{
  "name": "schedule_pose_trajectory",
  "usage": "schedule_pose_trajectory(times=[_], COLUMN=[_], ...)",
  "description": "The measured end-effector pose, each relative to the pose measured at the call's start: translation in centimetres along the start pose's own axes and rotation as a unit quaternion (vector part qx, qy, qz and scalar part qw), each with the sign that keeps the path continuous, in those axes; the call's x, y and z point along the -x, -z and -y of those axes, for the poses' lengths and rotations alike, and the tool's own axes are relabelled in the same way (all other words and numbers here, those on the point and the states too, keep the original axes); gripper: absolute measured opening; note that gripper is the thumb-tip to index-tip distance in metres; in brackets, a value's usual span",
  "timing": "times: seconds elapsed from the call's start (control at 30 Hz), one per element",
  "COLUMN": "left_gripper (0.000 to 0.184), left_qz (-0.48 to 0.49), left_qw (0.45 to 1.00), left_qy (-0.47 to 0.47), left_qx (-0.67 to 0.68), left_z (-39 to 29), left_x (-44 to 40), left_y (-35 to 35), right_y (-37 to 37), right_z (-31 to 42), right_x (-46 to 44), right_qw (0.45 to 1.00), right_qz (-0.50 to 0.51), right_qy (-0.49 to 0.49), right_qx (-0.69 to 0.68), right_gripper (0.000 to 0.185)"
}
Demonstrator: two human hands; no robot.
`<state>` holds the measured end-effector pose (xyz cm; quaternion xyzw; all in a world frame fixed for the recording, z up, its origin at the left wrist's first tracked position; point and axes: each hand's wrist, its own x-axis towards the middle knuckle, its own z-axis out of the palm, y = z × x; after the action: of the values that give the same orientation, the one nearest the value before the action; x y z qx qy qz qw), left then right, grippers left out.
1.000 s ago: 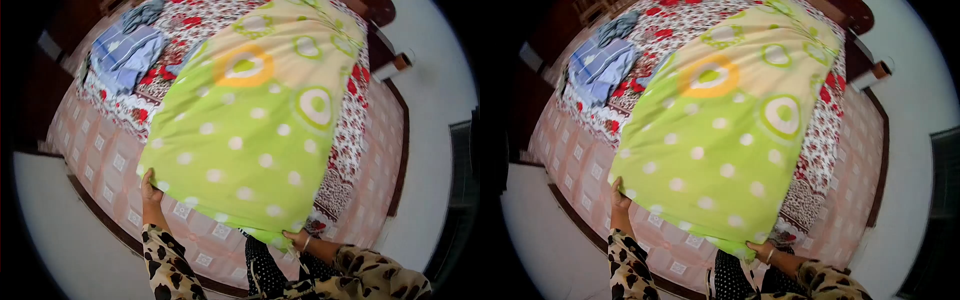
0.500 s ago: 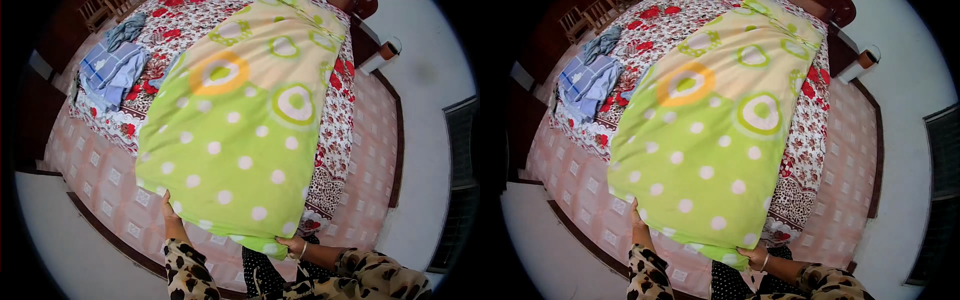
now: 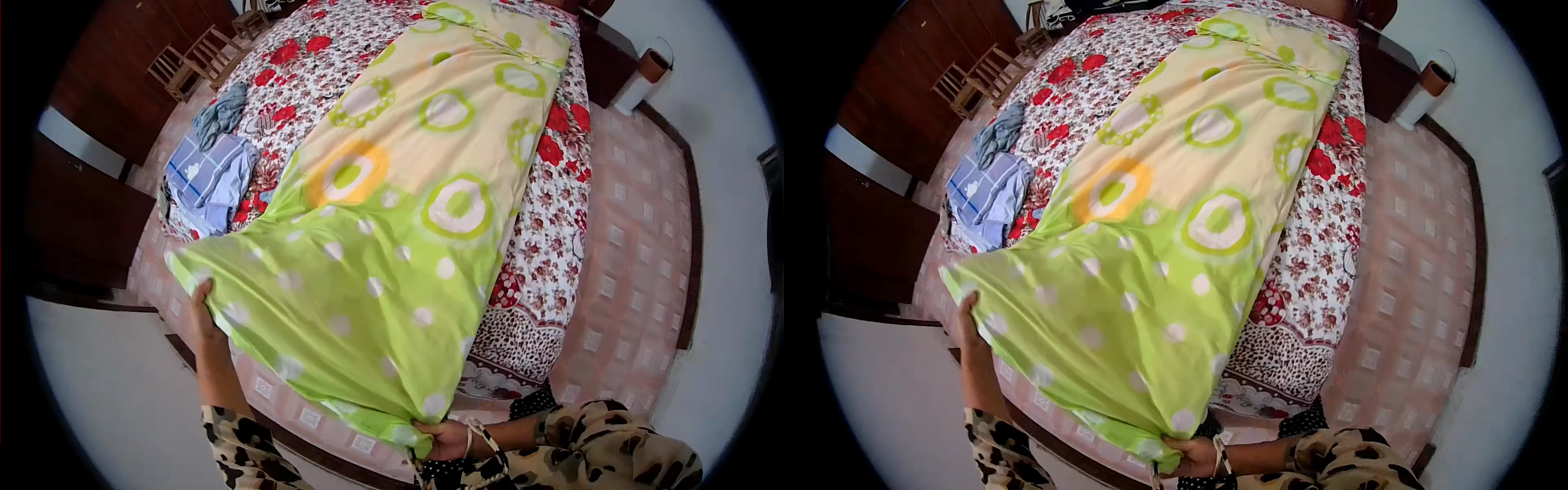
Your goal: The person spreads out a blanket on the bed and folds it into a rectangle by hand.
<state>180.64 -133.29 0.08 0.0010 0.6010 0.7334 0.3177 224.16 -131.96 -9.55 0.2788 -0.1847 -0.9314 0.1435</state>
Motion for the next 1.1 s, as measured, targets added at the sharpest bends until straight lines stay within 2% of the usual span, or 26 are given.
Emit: schedule_pose_trajectory(times=[0.07, 0.1, 0.17, 0.2, 0.23, 0.27, 0.3, 0.37, 0.4, 0.43, 0.47, 0.5, 0.53, 0.57, 0.6, 0.63, 0.67, 0.7, 0.73, 0.77, 0.83, 0.87, 0.97, 1.0, 1.03, 1.1], left_gripper=[0.04, 0.038, 0.037, 0.036, 0.034, 0.034, 0.033, 0.039, 0.041, 0.042, 0.05, 0.054, 0.055, 0.056, 0.064, 0.063, 0.064, 0.062, 0.061, 0.061, 0.063, 0.063, 0.063, 0.062, 0.061, 0.06], left_qz=[0.006, 0.021, -0.026, -0.036, -0.046, -0.026, -0.004, 0.051, -0.016, -0.087, -0.113, -0.117, -0.039, -0.01, 0.043, 0.037, 0.065, 0.086, 0.074, 0.071, 0.043, 0.043, 0.045, 0.069, 0.09, 0.072], left_qw=[0.998, 0.994, 0.987, 0.984, 0.982, 0.982, 0.98, 0.977, 0.959, 0.922, 0.85, 0.771, 0.784, 0.732, 0.762, 0.719, 0.701, 0.669, 0.672, 0.661, 0.7, 0.705, 0.711, 0.731, 0.75, 0.759], left_qy=[-0.048, -0.083, -0.093, -0.106, -0.12, -0.145, -0.168, -0.195, -0.217, -0.229, -0.278, -0.268, -0.277, -0.292, -0.271, -0.244, -0.237, -0.181, -0.109, -0.036, -0.003, 0.0, -0.034, -0.056, -0.079, -0.1], left_qx=[-0.033, -0.062, -0.129, -0.135, -0.141, -0.122, -0.103, -0.064, -0.183, -0.299, -0.433, -0.565, -0.554, -0.616, -0.587, -0.65, -0.67, -0.715, -0.729, -0.746, -0.713, -0.708, -0.701, -0.676, -0.651, -0.639], left_z=[-2.1, -3.1, -4.5, -4.7, -4.7, -4.3, -3.6, -1.3, 0.9, 3.4, 7.1, 10.5, 14.4, 17.8, 20.5, 22.8, 25.2, 27.4, 29.4, 30.3, 32.1, 32.5, 32.6, 32.7, 32.6, 32.5], left_x=[-0.7, -1.4, -1.7, -3.3, -5.1, -6.9, -8.8, -12.5, -12.3, -12.3, -13.6, -11.3, -9.3, -6.8, -4.3, -1.8, -0.2, 1.5, 3.4, 4.6, 5.4, 5.5, 6.0, 5.9, 6.0, 6.1], left_y=[-5.8, -9.4, -18.6, -22.6, -26.2, -29.8, -32.9, -36.5, -37.8, -38.7, -37.3, -37.4, -36.6, -36.2, -36.3, -37.0, -36.8, -37.3, -38.2, -39.0, -39.1, -38.9, -38.1, -37.1, -36.2, -34.9], right_y=[-1.7, -2.0, -2.1, -4.5, -7.1, -9.5, -11.3, -14.4, -16.4, -17.0, -17.2, -16.8, -14.5, -11.8, -9.0, -7.0, -6.3, -5.6, -5.1, -4.8, -3.4, -2.4, -2.2, -1.6, -1.3, -1.8], right_z=[1.8, 3.1, 5.3, 7.6, 9.8, 12.0, 14.7, 21.5, 24.9, 28.9, 32.2, 34.9, 37.8, 40.8, 43.3, 44.8, 45.2, 45.4, 45.8, 46.3, 47.4, 48.5, 49.8, 50.4, 50.6, 51.2], right_x=[3.2, 4.7, 8.2, 10.4, 12.1, 13.6, 14.9, 17.1, 18.9, 19.2, 19.6, 19.7, 19.5, 19.3, 19.4, 19.8, 20.4, 21.0, 21.5, 21.7, 21.3, 21.1, 20.7, 20.3, 20.1, 20.0], right_qw=[0.98, 0.978, 0.958, 0.972, 0.972, 0.966, 0.931, 0.901, 0.941, 0.951, 0.946, 0.933, 0.932, 0.924, 0.922, 0.918, 0.92, 0.899, 0.87, 0.869, 0.824, 0.832, 0.827, 0.823, 0.821, 0.795], right_qz=[0.101, 0.107, 0.063, 0.056, 0.057, 0.209, 0.356, 0.405, 0.294, 0.252, 0.215, 0.178, 0.111, 0.043, -0.007, -0.056, -0.057, -0.116, -0.175, -0.179, -0.231, -0.218, -0.232, -0.238, -0.236, -0.284], right_qy=[-0.149, -0.154, -0.237, -0.184, -0.188, -0.109, -0.027, 0.119, 0.142, 0.149, 0.224, 0.297, 0.332, 0.37, 0.37, 0.369, 0.362, 0.375, 0.387, 0.386, 0.408, 0.396, 0.388, 0.391, 0.388, 0.406], right_qx=[-0.089, -0.092, -0.151, -0.136, -0.131, -0.102, -0.073, 0.099, 0.089, 0.096, 0.097, 0.1, 0.092, 0.084, 0.109, 0.134, 0.138, 0.194, 0.25, 0.253, 0.32, 0.322, 0.335, 0.336, 0.346, 0.349], right_gripper=[0.044, 0.044, 0.04, 0.034, 0.034, 0.037, 0.04, 0.046, 0.044, 0.047, 0.046, 0.045, 0.041, 0.038, 0.032, 0.026, 0.026, 0.023, 0.021, 0.021, 0.025, 0.032, 0.034, 0.035, 0.035, 0.028])
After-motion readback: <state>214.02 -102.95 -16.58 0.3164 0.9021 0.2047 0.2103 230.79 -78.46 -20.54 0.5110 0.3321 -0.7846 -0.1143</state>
